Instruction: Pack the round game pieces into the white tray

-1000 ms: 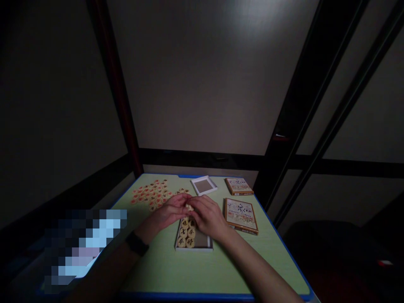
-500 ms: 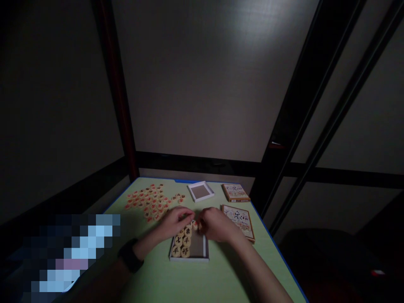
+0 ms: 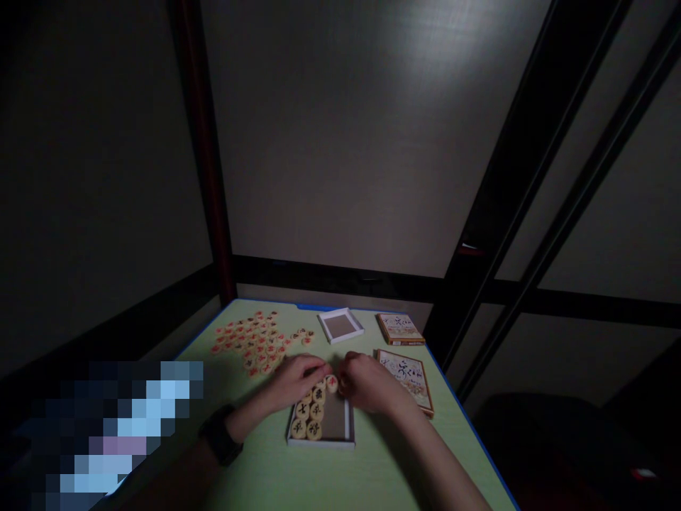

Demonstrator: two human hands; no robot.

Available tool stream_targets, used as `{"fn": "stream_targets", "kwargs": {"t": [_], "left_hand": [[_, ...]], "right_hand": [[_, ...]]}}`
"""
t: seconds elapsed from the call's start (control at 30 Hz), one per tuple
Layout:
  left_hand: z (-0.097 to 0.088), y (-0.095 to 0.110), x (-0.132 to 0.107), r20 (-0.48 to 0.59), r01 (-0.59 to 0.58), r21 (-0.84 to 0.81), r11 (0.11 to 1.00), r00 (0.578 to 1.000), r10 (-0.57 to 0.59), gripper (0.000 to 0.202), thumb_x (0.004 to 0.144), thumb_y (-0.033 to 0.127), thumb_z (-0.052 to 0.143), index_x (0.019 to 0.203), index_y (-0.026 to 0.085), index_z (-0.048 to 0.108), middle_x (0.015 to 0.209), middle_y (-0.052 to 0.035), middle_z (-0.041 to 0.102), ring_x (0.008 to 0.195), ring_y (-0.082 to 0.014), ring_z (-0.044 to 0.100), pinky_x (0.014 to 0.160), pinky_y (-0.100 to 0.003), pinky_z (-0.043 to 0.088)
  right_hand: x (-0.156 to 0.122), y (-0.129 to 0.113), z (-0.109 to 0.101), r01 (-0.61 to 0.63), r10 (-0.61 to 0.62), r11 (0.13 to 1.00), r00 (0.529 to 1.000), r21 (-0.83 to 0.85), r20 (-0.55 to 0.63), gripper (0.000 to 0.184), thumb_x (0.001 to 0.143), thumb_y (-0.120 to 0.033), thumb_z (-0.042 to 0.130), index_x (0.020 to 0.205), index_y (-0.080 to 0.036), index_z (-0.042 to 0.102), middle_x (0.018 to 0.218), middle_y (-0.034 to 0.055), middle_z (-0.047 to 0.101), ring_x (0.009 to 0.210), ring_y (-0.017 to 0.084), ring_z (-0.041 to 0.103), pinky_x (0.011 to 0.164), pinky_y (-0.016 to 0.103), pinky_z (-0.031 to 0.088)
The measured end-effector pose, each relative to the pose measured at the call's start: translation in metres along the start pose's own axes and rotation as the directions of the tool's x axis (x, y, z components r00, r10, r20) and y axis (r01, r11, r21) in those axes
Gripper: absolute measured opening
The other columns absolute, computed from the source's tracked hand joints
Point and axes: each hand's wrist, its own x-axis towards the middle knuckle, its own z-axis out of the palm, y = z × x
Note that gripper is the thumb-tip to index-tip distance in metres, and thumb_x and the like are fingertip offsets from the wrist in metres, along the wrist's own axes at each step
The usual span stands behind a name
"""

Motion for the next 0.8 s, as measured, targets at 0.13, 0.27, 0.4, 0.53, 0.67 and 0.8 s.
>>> {"fn": "stream_targets", "kwargs": {"t": [0.13,0.27,0.4,0.53,0.67,0.8], "left_hand": [[-0.001,0.002,0.0,-0.012,-0.015,-0.036,0.999,1.0,0.014,0.035,0.089,0.035,0.049,0.066,0.017,0.068,0.065,-0.0017,0.066,0.064,-0.0158,0.055,0.06,-0.025,0.031],[0.001,0.0,0.001,-0.031,-0.007,-0.042,0.999,1.0,0.005,0.035,0.09,0.034,0.049,0.065,0.018,0.068,0.065,-0.0015,0.066,0.064,-0.0158,0.055,0.06,-0.025,0.03],[0.002,-0.001,0.002,-0.028,0.01,-0.003,1.0,1.0,-0.01,0.036,0.091,0.035,0.048,0.066,0.017,0.067,0.067,-0.0023,0.066,0.066,-0.0164,0.056,0.061,-0.025,0.03],[0.002,-0.001,0.001,-0.008,0.021,-0.008,1.0,1.0,-0.021,0.037,0.091,0.035,0.046,0.067,0.017,0.067,0.067,-0.0025,0.066,0.066,-0.0163,0.055,0.061,-0.025,0.03],[0.003,-0.001,0.001,-0.001,0.039,-0.002,0.999,0.999,-0.039,0.038,0.091,0.036,0.046,0.065,0.017,0.065,0.063,-0.0012,0.063,0.063,-0.0149,0.053,0.059,-0.025,0.028],[0.005,-0.003,0.002,0.004,0.06,0.031,0.998,0.998,-0.06,0.041,0.092,0.039,0.043,0.068,0.017,0.067,0.066,-0.0011,0.066,0.065,-0.0146,0.055,0.058,-0.025,0.027]], "right_hand": [[-0.004,0.016,-0.014,-0.016,0.029,0.982,0.997,0.188,-0.069,0.017,0.068,-0.008,0.071,0.082,-0.016,0.073,0.082,0.0031,0.067,0.068,0.014,0.059,0.06,0.022,0.04],[-0.004,0.018,-0.012,-0.024,0.037,0.976,0.998,0.214,-0.055,0.012,0.07,-0.009,0.07,0.08,-0.015,0.072,0.08,0.0034,0.067,0.067,0.014,0.06,0.06,0.022,0.04],[-0.003,0.003,-0.003,-0.042,0.043,0.993,0.999,0.106,-0.005,0.005,0.073,-0.011,0.067,0.072,-0.015,0.069,0.073,0.0033,0.066,0.063,0.014,0.058,0.056,0.023,0.034],[-0.002,-0.005,0.004,-0.085,0.084,0.996,0.996,0.025,0.032,0.005,0.072,-0.01,0.066,0.073,-0.015,0.068,0.078,0.006,0.067,0.064,0.015,0.058,0.056,0.025,0.031],[-0.001,0.0,0.01,-0.071,0.07,0.997,0.997,0.021,0.022,0.011,0.074,-0.01,0.064,0.084,-0.015,0.067,0.089,0.0075,0.066,0.073,0.016,0.061,0.06,0.025,0.034],[0.001,0.005,0.016,-0.078,0.077,0.997,0.997,0.027,0.028,0.018,0.078,-0.011,0.06,0.095,-0.015,0.064,0.096,0.0077,0.063,0.082,0.017,0.061,0.067,0.025,0.037]]}}
